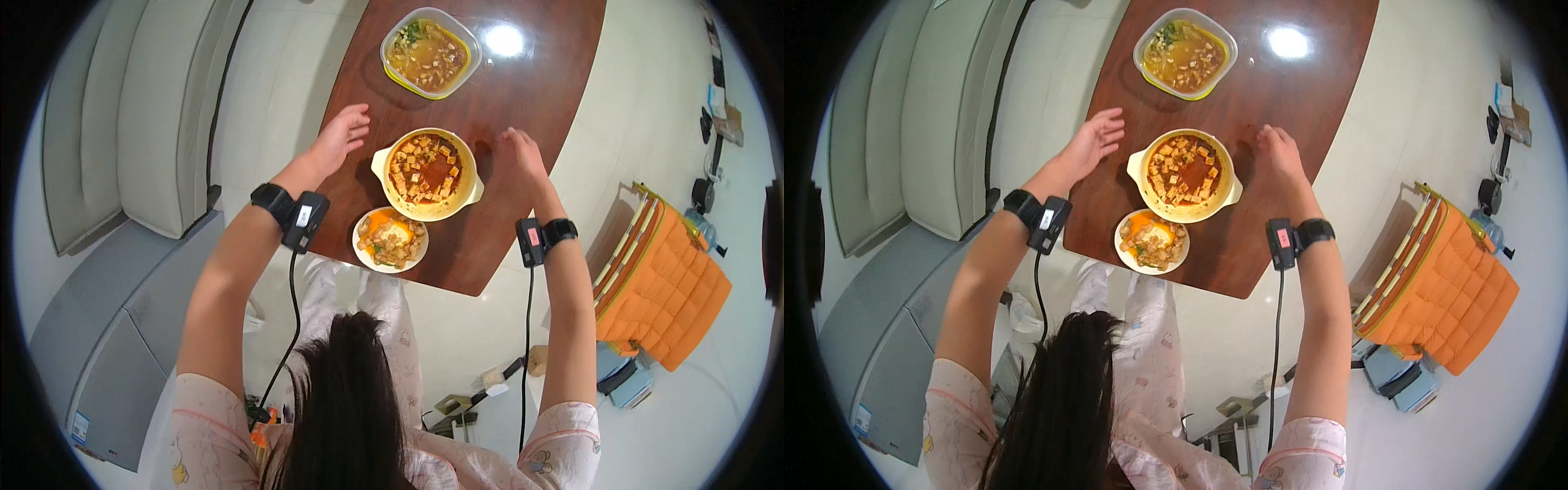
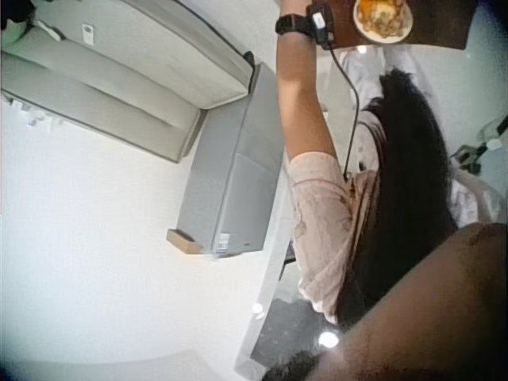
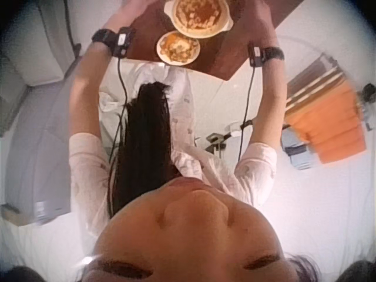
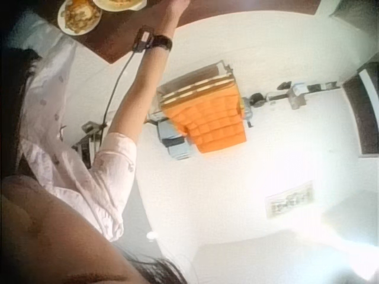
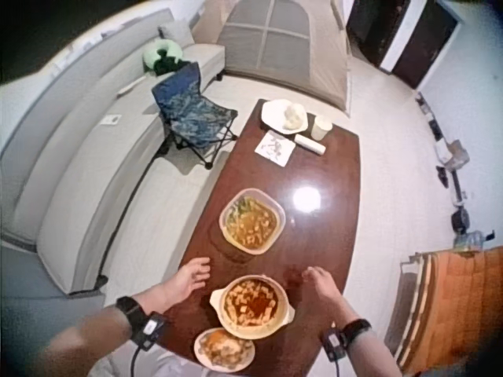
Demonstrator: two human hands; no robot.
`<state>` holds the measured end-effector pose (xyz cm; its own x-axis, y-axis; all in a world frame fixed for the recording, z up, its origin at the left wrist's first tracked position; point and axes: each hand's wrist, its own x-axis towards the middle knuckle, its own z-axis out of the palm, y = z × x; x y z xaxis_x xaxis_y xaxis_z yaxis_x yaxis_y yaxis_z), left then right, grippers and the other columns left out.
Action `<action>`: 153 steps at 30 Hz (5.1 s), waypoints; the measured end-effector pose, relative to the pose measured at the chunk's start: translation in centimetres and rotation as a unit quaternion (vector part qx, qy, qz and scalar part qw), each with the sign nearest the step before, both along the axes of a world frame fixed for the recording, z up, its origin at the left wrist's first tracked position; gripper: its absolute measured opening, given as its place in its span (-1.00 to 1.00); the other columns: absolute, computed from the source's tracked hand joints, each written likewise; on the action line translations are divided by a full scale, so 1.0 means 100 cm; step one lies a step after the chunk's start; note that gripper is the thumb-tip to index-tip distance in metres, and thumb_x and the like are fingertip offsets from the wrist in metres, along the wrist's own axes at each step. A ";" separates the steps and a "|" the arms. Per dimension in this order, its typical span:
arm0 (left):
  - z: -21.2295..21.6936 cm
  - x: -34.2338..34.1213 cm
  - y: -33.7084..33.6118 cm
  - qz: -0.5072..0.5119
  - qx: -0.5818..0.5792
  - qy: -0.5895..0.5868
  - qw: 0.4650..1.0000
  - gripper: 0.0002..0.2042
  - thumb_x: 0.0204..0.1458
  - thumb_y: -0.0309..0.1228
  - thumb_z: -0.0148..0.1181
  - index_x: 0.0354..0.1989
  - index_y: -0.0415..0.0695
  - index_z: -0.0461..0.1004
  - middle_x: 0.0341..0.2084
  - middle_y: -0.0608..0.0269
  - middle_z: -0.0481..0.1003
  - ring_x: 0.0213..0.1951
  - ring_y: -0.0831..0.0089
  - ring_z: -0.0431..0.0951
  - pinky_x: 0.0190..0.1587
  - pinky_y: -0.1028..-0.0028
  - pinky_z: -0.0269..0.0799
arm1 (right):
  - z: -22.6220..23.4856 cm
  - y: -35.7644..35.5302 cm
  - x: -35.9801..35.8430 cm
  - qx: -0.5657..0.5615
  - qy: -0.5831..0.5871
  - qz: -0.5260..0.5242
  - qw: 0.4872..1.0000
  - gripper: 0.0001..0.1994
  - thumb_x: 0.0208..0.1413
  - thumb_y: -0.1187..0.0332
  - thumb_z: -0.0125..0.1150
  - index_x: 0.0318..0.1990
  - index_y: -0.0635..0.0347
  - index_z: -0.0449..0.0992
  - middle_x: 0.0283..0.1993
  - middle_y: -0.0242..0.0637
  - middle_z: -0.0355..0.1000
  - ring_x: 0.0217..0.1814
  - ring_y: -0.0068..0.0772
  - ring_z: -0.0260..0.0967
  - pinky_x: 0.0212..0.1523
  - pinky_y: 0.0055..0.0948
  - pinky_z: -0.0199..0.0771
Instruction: The person carries a bowl of food from a dining table to a kitchen counter, places another bowl into a refrigerator, covers a bowl with a lid on the dining table, and moves a plate with bread to the table.
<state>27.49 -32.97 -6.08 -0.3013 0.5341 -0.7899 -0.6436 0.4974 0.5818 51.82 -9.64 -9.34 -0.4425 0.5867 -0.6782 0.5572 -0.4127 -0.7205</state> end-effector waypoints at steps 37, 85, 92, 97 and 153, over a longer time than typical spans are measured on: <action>-0.038 -0.044 -0.028 0.029 -0.013 0.108 0.994 -0.35 -0.08 -0.11 -0.10 0.18 -0.13 -0.07 0.02 0.22 0.15 0.08 0.40 0.08 0.10 0.32 -0.11 | -0.014 -0.065 -0.146 -0.031 -0.037 0.118 0.992 -0.64 0.08 0.42 -0.12 0.06 0.31 0.17 -0.21 -0.12 0.34 -0.31 -0.36 0.38 -0.29 -0.47 0.48; -0.028 0.008 -0.254 0.046 0.013 -0.049 0.998 -0.55 -0.07 -0.21 -0.12 0.02 -0.12 0.16 -0.03 0.24 0.23 0.02 0.44 0.18 0.03 0.48 0.06 | 0.008 -0.345 -0.089 0.452 -0.210 0.418 0.759 -0.80 -0.10 0.38 -0.04 -0.33 0.31 0.38 -0.17 -0.10 0.24 -0.08 -0.07 0.21 -0.10 -0.14 0.21; -0.064 0.015 -0.266 0.130 0.047 -0.046 0.989 -0.54 0.01 -0.09 -0.25 -0.02 -0.17 0.24 -0.06 0.22 0.29 0.01 0.41 0.22 0.07 0.41 0.03 | -0.022 -0.335 -0.070 0.265 -0.104 0.209 0.936 -0.83 -0.18 0.41 0.07 -0.43 0.33 0.33 -0.53 -0.02 0.38 -0.43 -0.10 0.38 -0.40 -0.29 0.36; -0.075 0.006 -0.281 0.054 -0.069 0.002 0.996 -0.49 0.04 -0.11 -0.28 0.06 -0.24 0.17 0.07 0.11 0.17 0.10 0.37 0.12 0.14 0.42 -0.10 | -0.016 -0.329 -0.063 0.222 -0.085 0.173 0.956 -0.83 -0.23 0.39 0.10 -0.49 0.33 0.36 -0.58 -0.08 0.39 -0.53 -0.19 0.38 -0.43 -0.38 0.37; 0.010 0.027 -0.285 -0.400 0.129 0.738 0.528 -0.92 -0.17 -0.47 0.02 -0.51 -0.14 0.26 0.02 0.13 0.23 -0.01 0.28 0.32 -0.13 0.47 0.39 | 0.026 -0.351 -0.066 0.033 0.072 -0.054 0.995 -0.73 0.12 0.26 -0.13 -0.38 0.32 0.35 -0.57 -0.39 0.27 -0.62 -0.66 0.15 -0.62 -0.65 0.16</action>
<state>30.15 -61.47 -5.06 -0.0841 0.9893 0.1191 0.9614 0.0492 0.2708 45.19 -44.79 -6.79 -0.4640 0.6773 -0.5709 0.4014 -0.4138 -0.8171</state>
